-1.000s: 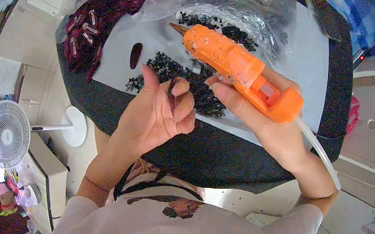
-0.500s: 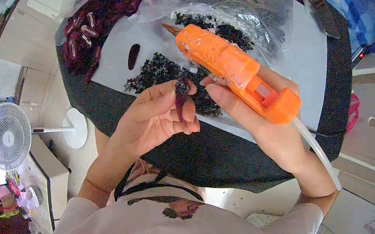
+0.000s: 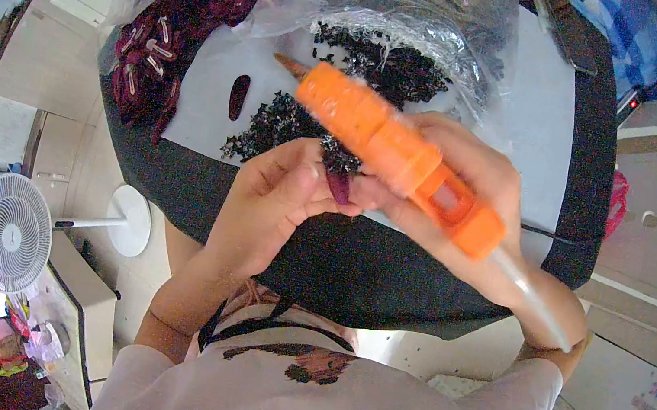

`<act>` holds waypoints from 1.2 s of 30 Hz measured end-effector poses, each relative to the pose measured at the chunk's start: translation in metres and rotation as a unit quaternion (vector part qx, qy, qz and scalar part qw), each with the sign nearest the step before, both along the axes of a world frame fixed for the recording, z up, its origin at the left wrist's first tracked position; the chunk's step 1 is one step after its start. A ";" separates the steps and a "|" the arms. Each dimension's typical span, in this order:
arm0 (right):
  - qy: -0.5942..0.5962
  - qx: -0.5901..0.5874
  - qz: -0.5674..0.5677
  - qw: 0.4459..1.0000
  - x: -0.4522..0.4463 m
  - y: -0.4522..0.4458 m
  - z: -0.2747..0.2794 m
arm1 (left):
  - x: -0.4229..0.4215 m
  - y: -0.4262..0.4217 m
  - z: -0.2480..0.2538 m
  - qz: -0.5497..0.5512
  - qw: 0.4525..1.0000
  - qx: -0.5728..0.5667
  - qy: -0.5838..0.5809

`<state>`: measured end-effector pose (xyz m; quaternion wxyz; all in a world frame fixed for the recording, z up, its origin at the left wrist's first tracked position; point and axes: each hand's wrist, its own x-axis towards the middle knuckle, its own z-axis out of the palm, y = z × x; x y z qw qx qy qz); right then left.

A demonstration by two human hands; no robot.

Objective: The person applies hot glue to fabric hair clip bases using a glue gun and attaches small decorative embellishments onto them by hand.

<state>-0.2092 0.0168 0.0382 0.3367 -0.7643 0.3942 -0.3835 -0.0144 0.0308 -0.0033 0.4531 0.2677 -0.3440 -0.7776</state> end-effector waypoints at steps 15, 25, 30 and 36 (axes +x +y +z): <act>0.067 -0.178 0.054 0.980 0.006 -0.004 -0.002 | 0.000 0.006 -0.003 -0.030 0.982 -0.154 -0.108; -0.007 -0.133 -0.036 0.990 -0.003 0.002 -0.011 | 0.001 0.008 -0.015 -0.055 0.988 -0.140 -0.032; -0.058 -0.082 -0.123 0.987 -0.006 0.014 0.001 | -0.002 0.007 -0.015 -0.032 0.991 -0.129 -0.014; -0.062 -0.057 -0.167 0.982 -0.009 0.012 0.016 | -0.002 0.005 -0.010 -0.015 0.992 -0.105 -0.062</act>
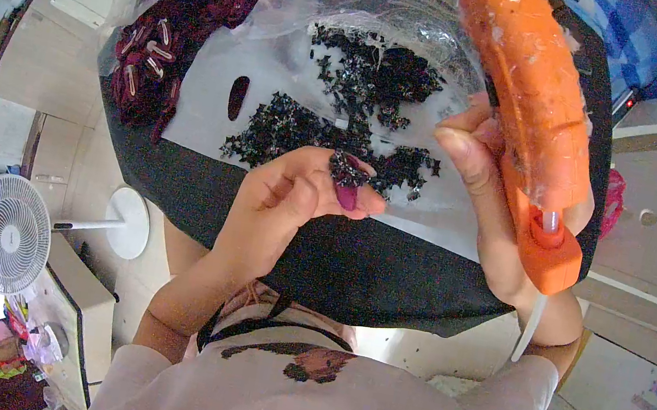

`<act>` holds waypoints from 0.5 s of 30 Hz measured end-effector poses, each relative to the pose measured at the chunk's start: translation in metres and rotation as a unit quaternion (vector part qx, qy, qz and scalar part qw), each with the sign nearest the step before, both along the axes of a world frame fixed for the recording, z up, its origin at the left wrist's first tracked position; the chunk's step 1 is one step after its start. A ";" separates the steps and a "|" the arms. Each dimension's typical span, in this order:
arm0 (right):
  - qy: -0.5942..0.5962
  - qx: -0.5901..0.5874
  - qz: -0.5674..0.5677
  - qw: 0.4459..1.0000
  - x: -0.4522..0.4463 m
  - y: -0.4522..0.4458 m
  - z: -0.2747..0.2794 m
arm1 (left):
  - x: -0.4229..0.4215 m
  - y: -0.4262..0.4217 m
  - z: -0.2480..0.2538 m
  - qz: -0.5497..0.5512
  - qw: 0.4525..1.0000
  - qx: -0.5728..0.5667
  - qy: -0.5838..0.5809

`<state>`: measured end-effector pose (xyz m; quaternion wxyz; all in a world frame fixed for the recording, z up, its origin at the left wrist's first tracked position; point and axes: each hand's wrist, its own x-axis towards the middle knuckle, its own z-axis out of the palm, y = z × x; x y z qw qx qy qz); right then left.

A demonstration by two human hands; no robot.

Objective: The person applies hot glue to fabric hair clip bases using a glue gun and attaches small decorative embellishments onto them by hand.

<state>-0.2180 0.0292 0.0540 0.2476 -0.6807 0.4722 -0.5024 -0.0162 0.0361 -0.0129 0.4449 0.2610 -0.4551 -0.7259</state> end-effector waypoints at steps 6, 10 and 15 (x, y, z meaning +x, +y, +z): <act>0.022 -0.009 0.022 0.999 0.000 -0.001 -0.003 | 0.000 -0.003 0.005 0.018 0.998 0.059 -0.027; 0.025 0.003 0.017 1.000 0.000 -0.003 -0.006 | 0.006 -0.004 0.001 0.015 0.999 0.028 -0.038; -0.008 0.009 0.035 0.999 0.002 -0.004 -0.007 | 0.008 -0.003 -0.002 0.013 0.999 0.041 -0.007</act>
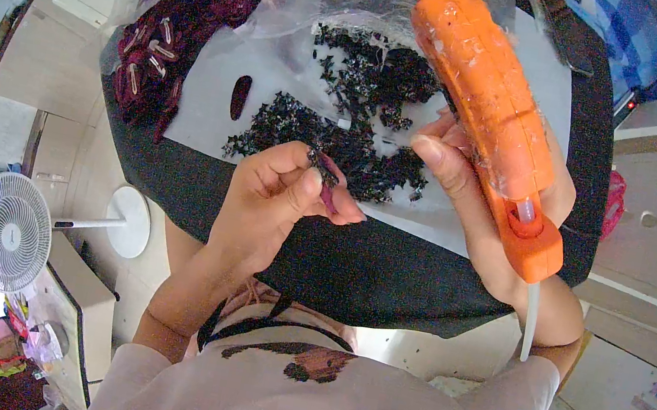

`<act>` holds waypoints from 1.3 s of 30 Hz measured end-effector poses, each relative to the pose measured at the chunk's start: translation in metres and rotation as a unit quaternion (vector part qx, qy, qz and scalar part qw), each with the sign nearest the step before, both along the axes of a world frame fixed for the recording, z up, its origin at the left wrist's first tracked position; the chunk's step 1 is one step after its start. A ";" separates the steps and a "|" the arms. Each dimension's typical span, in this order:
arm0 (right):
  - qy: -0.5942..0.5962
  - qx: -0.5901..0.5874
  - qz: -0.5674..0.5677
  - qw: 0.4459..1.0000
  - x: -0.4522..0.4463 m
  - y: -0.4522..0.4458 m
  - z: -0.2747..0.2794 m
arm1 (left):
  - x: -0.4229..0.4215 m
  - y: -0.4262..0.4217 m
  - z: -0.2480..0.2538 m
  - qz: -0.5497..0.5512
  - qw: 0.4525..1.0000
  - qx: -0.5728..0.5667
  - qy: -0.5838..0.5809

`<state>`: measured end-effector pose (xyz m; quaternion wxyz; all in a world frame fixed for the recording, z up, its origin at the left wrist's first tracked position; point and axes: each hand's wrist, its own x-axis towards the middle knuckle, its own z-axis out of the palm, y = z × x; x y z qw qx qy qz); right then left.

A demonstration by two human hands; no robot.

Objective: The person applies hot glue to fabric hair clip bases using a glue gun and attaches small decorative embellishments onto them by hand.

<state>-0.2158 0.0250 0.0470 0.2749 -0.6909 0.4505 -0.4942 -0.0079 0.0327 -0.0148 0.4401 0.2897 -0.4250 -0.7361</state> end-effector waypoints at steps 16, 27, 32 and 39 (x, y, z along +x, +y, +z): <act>0.012 0.032 0.032 0.999 0.001 0.000 0.001 | 0.003 -0.010 -0.005 -0.094 0.954 0.128 0.253; -0.016 0.032 0.054 0.998 0.003 0.001 0.000 | 0.001 -0.010 -0.006 -0.080 0.960 0.113 0.245; -0.013 -0.004 0.066 0.998 0.003 0.000 0.000 | 0.001 -0.009 -0.002 -0.036 0.957 0.140 0.251; -0.017 -0.008 0.068 0.998 0.003 0.000 0.000 | 0.004 -0.005 -0.001 0.018 0.985 0.082 0.150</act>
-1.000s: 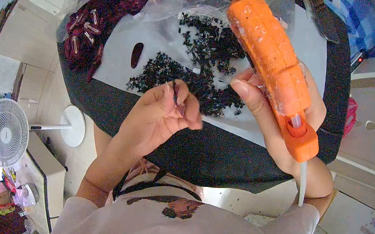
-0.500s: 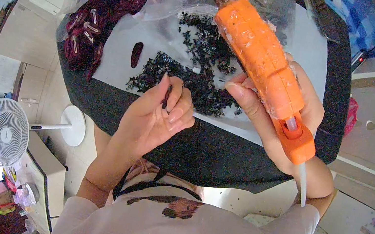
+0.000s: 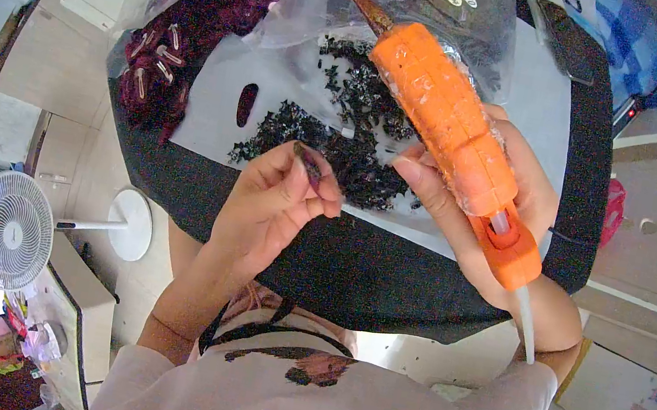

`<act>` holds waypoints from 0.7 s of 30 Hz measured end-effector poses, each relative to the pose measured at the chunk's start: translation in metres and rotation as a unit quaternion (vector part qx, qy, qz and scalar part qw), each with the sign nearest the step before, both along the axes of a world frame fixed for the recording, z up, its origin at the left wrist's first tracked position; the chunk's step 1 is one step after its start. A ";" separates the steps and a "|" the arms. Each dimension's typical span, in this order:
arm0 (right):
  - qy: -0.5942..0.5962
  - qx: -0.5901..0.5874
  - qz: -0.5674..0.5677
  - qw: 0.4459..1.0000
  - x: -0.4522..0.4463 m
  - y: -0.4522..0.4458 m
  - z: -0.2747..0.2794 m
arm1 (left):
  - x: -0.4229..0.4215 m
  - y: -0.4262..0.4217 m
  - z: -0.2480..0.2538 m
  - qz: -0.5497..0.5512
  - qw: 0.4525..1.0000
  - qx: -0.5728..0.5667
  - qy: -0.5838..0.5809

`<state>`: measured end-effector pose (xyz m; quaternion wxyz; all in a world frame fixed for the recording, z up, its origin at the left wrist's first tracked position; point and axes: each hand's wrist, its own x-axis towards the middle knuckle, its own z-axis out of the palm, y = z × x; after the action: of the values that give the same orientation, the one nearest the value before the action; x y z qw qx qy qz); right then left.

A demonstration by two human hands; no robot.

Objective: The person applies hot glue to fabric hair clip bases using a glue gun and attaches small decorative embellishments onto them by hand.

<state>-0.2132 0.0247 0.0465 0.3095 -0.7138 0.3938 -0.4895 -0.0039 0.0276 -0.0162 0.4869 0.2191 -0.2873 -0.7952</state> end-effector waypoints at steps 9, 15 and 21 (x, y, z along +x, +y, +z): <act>-0.012 0.016 -0.073 0.997 -0.004 0.002 0.011 | 0.044 0.035 0.069 0.299 0.646 -0.499 -0.494; -0.066 0.036 -0.133 0.988 -0.006 0.001 0.015 | 0.009 -0.127 0.151 0.465 0.370 -0.634 -0.496; -0.157 0.098 -0.126 0.975 -0.004 -0.006 0.018 | -0.014 -0.186 0.192 0.181 0.623 -0.558 -0.517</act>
<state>-0.2169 0.0188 0.0643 0.3719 -0.5387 0.4734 -0.5894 -0.0176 -0.1584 0.1756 0.4211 0.3281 -0.8349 -0.1338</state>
